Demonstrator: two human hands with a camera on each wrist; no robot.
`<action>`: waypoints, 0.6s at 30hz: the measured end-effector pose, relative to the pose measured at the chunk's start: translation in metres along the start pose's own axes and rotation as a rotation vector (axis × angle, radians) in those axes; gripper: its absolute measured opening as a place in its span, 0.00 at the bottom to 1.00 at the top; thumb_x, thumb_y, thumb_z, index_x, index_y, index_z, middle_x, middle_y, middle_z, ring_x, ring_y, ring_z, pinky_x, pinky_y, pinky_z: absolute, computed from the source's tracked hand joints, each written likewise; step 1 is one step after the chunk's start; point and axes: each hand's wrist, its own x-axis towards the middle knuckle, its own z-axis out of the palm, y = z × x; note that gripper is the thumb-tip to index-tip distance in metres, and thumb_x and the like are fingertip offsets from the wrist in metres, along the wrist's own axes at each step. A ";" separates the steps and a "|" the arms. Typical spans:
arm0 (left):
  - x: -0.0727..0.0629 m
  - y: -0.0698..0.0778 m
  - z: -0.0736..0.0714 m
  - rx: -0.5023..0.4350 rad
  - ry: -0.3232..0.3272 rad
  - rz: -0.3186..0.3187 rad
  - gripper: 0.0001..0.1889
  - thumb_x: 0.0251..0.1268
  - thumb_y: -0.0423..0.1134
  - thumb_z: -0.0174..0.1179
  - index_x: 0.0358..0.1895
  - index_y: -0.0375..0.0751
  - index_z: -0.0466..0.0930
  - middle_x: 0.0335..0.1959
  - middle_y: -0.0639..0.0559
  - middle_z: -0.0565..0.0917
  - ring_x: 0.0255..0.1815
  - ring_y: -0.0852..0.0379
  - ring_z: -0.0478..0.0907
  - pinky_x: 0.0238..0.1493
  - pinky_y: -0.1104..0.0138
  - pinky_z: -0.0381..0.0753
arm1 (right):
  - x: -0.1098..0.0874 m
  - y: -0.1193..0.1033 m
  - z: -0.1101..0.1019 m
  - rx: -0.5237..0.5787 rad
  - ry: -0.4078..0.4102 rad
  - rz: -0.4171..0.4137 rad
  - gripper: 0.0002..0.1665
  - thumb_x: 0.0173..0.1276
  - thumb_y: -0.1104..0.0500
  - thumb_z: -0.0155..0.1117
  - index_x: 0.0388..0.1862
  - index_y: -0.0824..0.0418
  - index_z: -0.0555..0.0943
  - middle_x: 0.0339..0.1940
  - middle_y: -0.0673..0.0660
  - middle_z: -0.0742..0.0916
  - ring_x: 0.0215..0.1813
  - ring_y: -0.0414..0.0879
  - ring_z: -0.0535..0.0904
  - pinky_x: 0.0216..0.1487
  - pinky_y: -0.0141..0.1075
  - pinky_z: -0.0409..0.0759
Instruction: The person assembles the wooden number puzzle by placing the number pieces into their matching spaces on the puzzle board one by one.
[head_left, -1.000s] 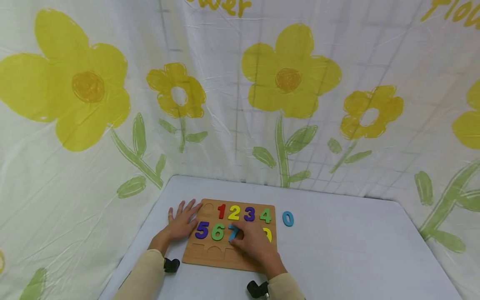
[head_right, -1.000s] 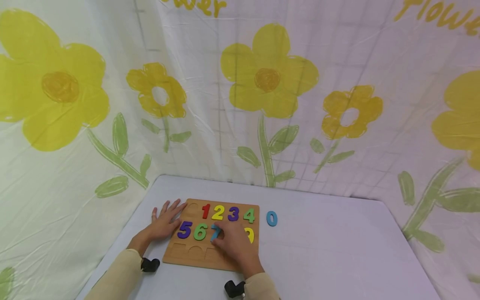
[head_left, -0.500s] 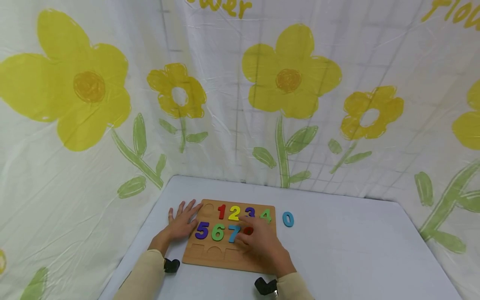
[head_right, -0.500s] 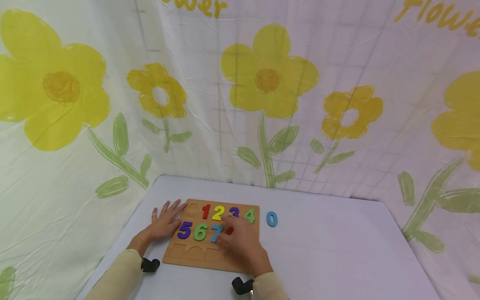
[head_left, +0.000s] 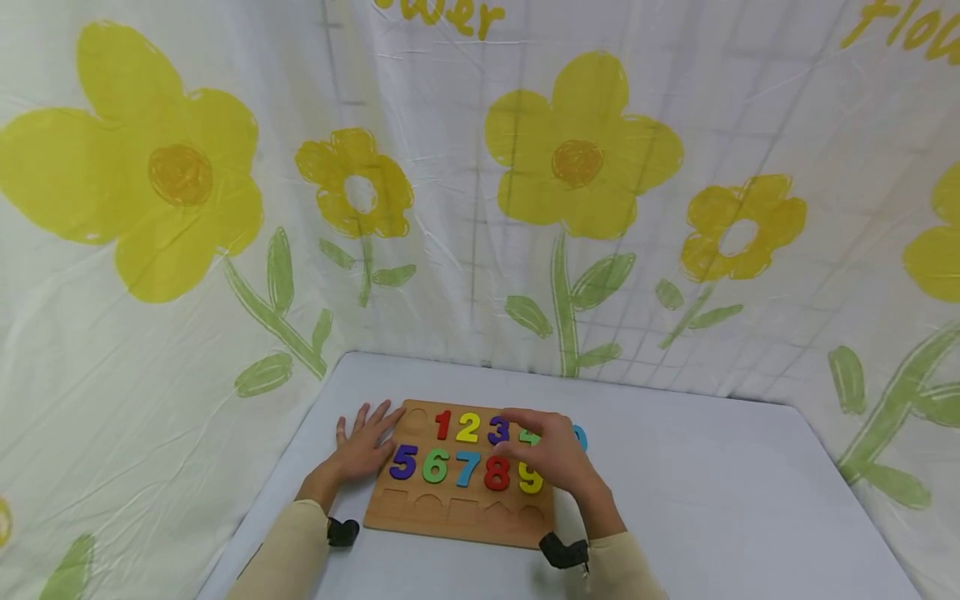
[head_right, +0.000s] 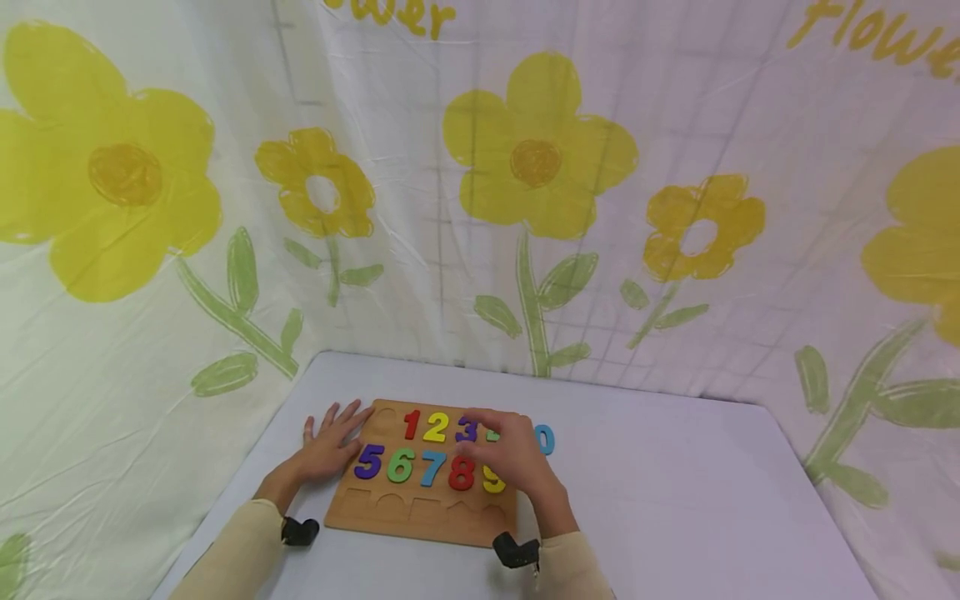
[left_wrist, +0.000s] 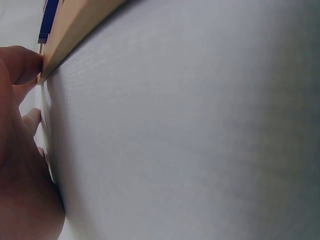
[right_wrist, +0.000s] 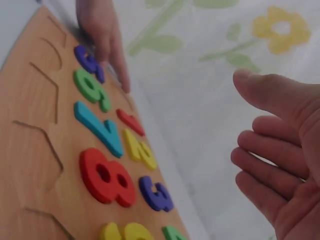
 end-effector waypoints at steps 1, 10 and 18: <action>0.000 0.000 0.000 -0.001 0.002 0.001 0.34 0.83 0.40 0.54 0.88 0.43 0.61 0.91 0.33 0.53 0.90 0.21 0.36 0.78 0.21 0.23 | -0.001 -0.001 -0.004 0.003 0.002 0.010 0.33 0.68 0.46 0.83 0.70 0.52 0.87 0.69 0.52 0.90 0.75 0.57 0.83 0.73 0.62 0.80; -0.001 -0.001 0.002 0.009 -0.003 -0.001 0.33 0.84 0.40 0.54 0.88 0.43 0.61 0.91 0.34 0.53 0.90 0.22 0.36 0.79 0.21 0.24 | -0.006 0.011 -0.045 0.047 0.013 0.009 0.32 0.69 0.49 0.83 0.70 0.51 0.87 0.69 0.55 0.90 0.75 0.58 0.83 0.75 0.63 0.78; -0.002 -0.001 0.001 0.008 0.000 -0.002 0.34 0.83 0.39 0.54 0.88 0.43 0.61 0.91 0.34 0.53 0.90 0.21 0.36 0.79 0.21 0.24 | -0.013 0.033 -0.081 0.018 0.034 0.009 0.33 0.70 0.49 0.82 0.72 0.54 0.85 0.69 0.55 0.90 0.75 0.59 0.83 0.73 0.63 0.79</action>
